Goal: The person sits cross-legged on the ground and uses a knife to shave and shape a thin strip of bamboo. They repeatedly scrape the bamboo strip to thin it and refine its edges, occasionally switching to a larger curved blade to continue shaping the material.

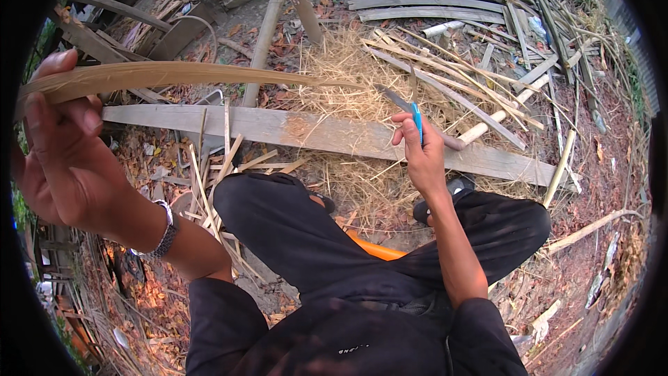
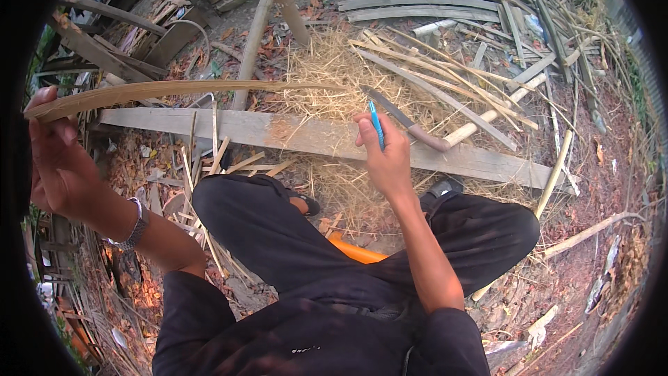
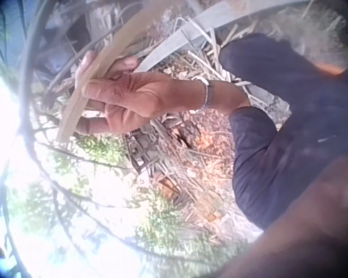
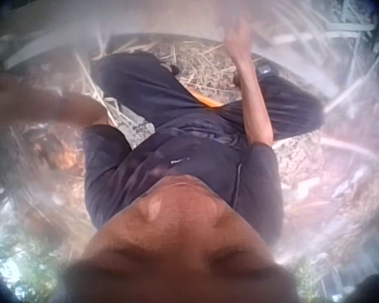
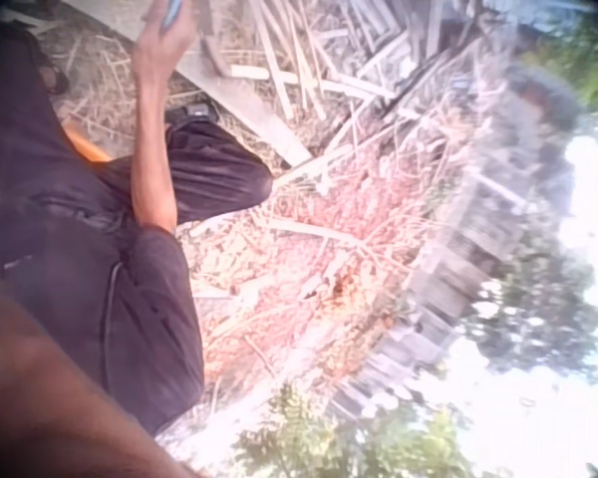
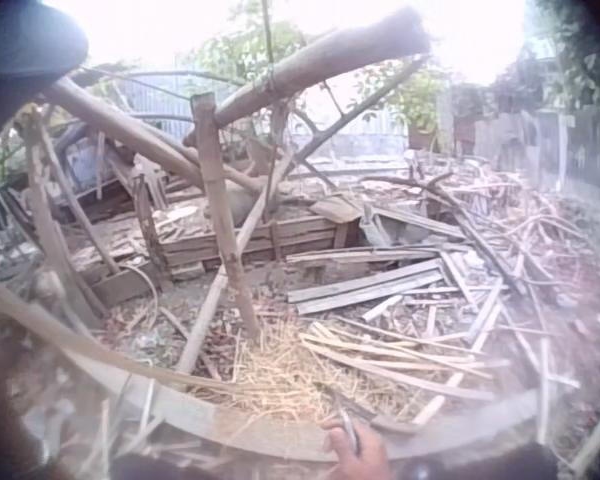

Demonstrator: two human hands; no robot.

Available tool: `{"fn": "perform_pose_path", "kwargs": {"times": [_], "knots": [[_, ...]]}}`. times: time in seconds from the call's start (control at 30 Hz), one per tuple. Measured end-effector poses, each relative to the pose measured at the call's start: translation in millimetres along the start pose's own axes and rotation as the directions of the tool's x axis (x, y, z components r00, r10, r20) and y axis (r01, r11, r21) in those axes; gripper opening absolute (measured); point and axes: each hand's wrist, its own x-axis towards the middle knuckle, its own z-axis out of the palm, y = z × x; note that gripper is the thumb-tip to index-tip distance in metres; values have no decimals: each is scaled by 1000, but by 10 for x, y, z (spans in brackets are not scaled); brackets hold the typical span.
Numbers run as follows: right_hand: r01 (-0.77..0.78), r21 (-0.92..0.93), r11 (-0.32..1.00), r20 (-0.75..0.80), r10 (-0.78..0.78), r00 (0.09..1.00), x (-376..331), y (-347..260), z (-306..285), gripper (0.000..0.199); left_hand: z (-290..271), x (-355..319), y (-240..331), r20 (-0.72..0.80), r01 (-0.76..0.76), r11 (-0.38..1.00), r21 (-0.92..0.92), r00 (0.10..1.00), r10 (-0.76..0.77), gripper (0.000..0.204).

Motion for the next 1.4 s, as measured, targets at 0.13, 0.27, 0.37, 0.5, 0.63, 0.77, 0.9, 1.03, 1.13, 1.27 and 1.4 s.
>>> {"fn": "perform_pose_path", "kwargs": {"times": [0.13, 0.27, 0.37, 0.5, 0.63, 0.77, 0.9, 1.03, 1.13, 1.27, 1.4], "knots": [[-47, 2, 999, 35, 47, 998, -122, 1, -33, 36, 625, -519, -1, 162, 139, 990, -39, 978, -131, 41], [-16, 42, 999, 68, 13, 998, -235, -79, -18, 34, 1020, -1014, -6, 100, 215, 970, -111, 974, -204, 45], [-33, 56, 998, 79, 29, 996, -342, -122, 44, 30, 929, -1250, -67, 155, 180, 984, -7, 972, -177, 48], [-91, -60, 994, 274, 104, 956, -535, -391, 93, 27, 781, -1344, -16, 91, 166, 984, 60, 981, -171, 37], [-14, -44, 999, 421, 31, 907, -739, -836, 165, 23, 650, -1274, 207, 10, 241, 942, 232, 968, -250, 15], [117, -5, 993, 396, -105, 912, -903, -1321, 210, 22, 767, -1209, 238, -9, 190, 975, 119, 982, -190, 26], [177, 35, 984, 398, -177, 900, -999, -1661, 150, 29, 791, -1110, 479, -23, 170, 914, 369, 985, -174, 20], [229, -42, 973, 376, -197, 905, -1025, -1746, 157, 19, 839, -1169, 509, -66, 223, 933, 282, 975, -213, 26], [254, -161, 954, 372, -180, 910, -1040, -1639, 177, 19, 896, -1193, 462, -17, 177, 956, 232, 984, -179, 27], [191, -378, 906, 339, -56, 939, -988, -1193, 212, 19, 861, -1258, 399, -18, 204, 952, 228, 978, -206, 25], [115, -447, 887, 298, 26, 954, -875, -846, 104, 20, 873, -1240, 445, 35, 205, 955, 212, 976, -217, 20]]}}
